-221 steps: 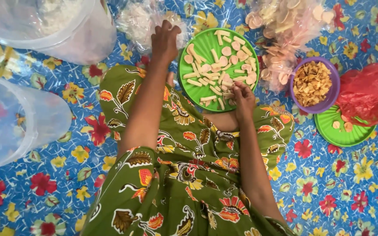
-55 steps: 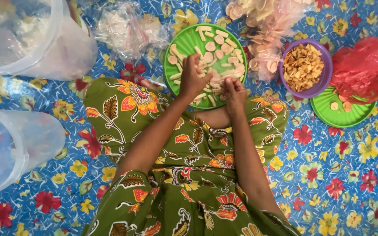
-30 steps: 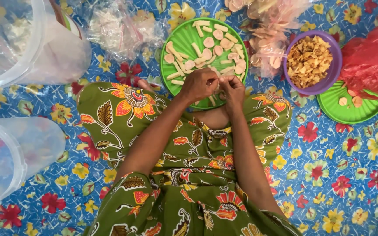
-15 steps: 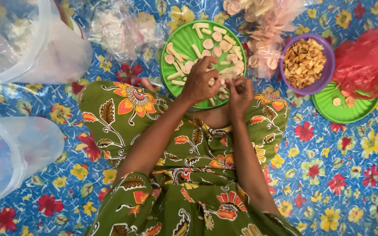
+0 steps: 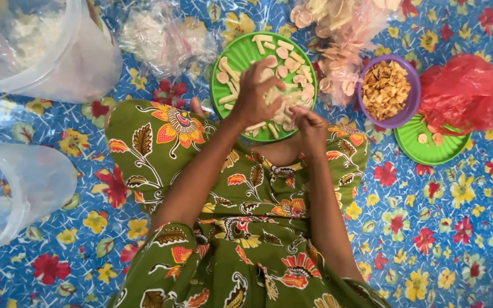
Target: Packaging small round snacks from a plate into a plastic bag
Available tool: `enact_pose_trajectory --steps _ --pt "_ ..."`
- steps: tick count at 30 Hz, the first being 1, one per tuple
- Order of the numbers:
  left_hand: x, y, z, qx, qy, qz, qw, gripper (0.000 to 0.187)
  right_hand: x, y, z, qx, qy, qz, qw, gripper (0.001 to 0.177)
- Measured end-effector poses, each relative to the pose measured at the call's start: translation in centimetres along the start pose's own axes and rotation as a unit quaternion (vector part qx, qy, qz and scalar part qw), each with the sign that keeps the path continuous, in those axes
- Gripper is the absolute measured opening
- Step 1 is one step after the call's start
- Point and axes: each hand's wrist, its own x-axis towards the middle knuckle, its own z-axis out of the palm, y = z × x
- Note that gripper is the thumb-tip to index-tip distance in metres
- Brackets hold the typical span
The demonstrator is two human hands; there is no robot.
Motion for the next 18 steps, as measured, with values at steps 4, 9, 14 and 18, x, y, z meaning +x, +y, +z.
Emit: enact_pose_trajectory --steps 4,9,14,18 --pt "-1.0 -3.8 1.1 -0.127 -0.037 -0.125 0.983 0.038 0.2 1.0 -1.0 0.055 0.015 0.071 0.996 0.022" --pt "-0.9 -3.6 0.6 -0.344 -0.091 -0.275 0.893 0.046 0.0 1.3 -1.4 0.101 0.036 0.108 0.988 0.025" --pt "-0.6 -3.1 0.0 -0.308 -0.064 -0.276 0.908 0.038 0.2 0.8 -0.6 0.131 0.058 0.136 0.980 0.024" --pt "-0.6 -3.3 -0.4 -0.263 -0.113 -0.200 0.937 0.041 0.6 0.9 -0.6 0.095 0.006 0.120 0.988 0.024"
